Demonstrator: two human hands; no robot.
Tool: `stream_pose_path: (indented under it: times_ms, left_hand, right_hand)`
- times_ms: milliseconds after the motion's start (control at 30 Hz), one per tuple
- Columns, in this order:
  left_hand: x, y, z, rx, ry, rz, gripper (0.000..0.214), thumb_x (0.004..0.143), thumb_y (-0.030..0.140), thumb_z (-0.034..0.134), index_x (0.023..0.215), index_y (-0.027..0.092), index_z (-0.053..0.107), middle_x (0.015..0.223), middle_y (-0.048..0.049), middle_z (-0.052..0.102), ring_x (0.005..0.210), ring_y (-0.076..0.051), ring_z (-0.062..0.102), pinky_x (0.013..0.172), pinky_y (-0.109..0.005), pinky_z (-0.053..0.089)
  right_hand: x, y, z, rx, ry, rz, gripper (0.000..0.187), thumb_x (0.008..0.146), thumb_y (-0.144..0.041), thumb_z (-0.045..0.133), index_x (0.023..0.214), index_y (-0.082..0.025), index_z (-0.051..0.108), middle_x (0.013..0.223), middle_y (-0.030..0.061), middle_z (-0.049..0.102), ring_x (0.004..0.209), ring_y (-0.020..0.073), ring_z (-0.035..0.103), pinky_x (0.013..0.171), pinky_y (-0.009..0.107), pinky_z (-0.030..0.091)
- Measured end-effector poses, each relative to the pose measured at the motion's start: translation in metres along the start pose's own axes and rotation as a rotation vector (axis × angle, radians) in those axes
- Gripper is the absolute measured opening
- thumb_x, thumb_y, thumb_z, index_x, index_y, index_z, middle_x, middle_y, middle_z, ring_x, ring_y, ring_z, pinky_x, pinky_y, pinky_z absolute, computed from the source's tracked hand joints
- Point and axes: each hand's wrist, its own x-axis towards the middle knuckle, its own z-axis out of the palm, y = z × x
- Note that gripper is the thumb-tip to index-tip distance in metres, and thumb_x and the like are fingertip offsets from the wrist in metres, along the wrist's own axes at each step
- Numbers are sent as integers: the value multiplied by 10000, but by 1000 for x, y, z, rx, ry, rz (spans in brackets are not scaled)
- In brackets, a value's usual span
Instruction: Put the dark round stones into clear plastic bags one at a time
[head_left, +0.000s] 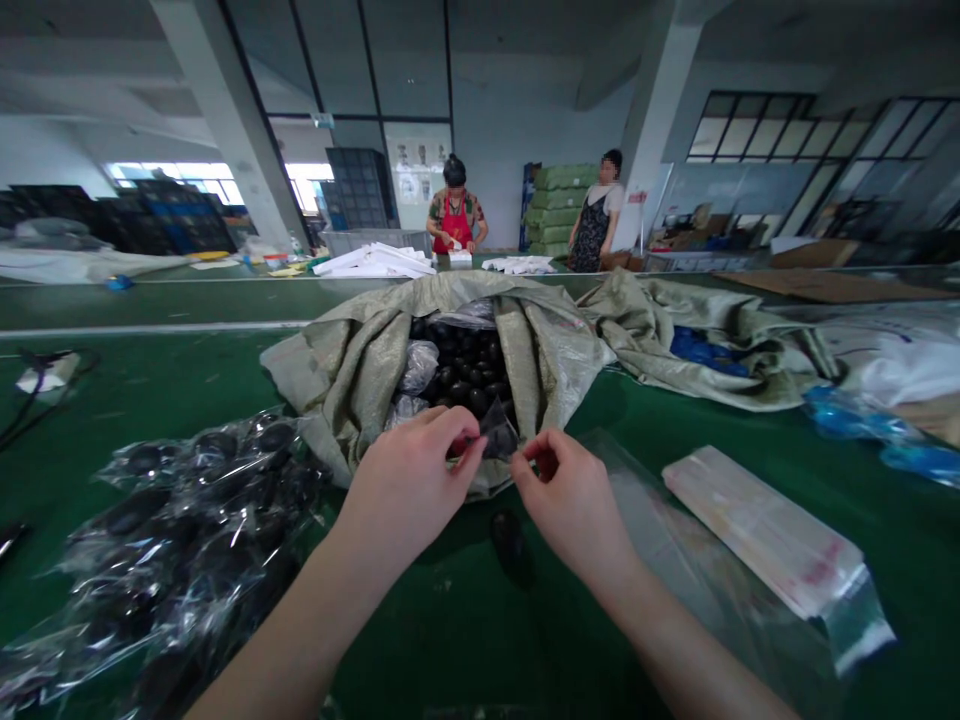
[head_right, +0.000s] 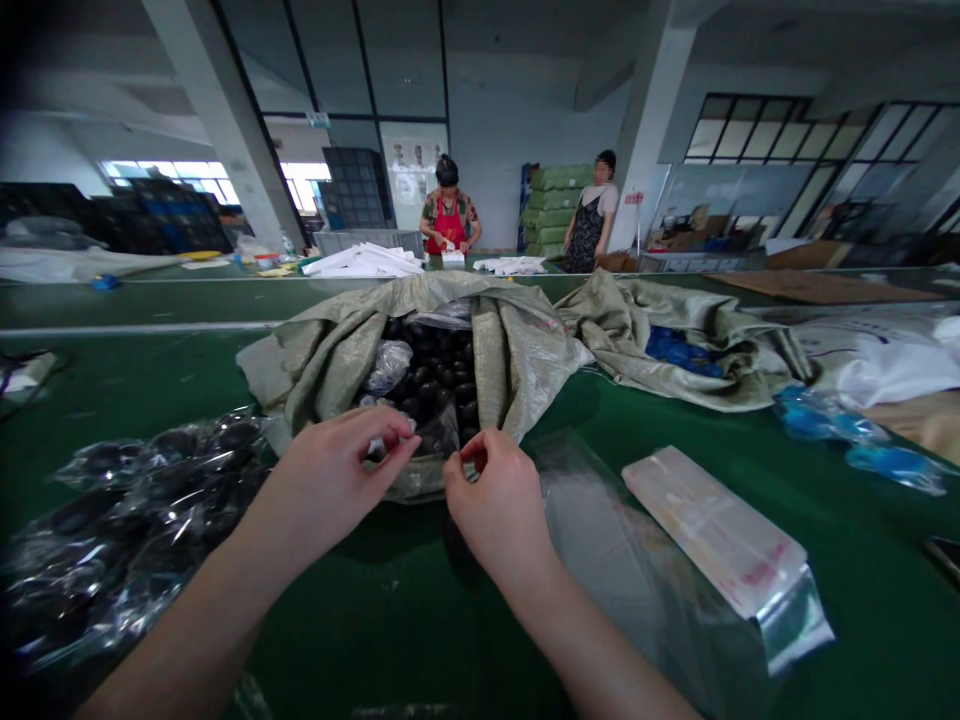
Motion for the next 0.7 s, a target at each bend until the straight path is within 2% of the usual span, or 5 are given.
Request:
stream_pose_path:
  times_ms: [167,367,500,700]
  left_hand:
    - [-2,4,4,84,4,7,215,922,308,487,893,211,676,889,-19,672,756,-165,642,673,-287,462]
    - [-4,4,3,109,18,28,233,909,272,491,884,215,716,887,-14,679,752,-151,656,717,-286,510]
    - [-6,4,4,205,53,63,273,931,290,468,887,224,729,892,-15,682,741,-146,658,692,-281,522]
    - [-6,6,12,339,119,142,296,949,316,442,1045,238,711,971,-28,685,766,-151,662,603,-257,501]
  right_hand:
    - [-1,1,2,19,-11,32,134,789,-266,563,681,-199,522,680,6,584,632,152,527,583,272,346]
    - [-2,3,5,20,-16,50,124,789,-251,561,686,-197,518,683,6,583,629,148,524,584,271,344]
    - [-5,7,5,26,-22,49,129,800,-261,560,697,-196,516,696,9,585,640,150,528,584,271,343]
    - [-5,11,6,65,-35,65,141,819,-298,561,727,-196,528,693,0,577,644,150,534,596,270,356]
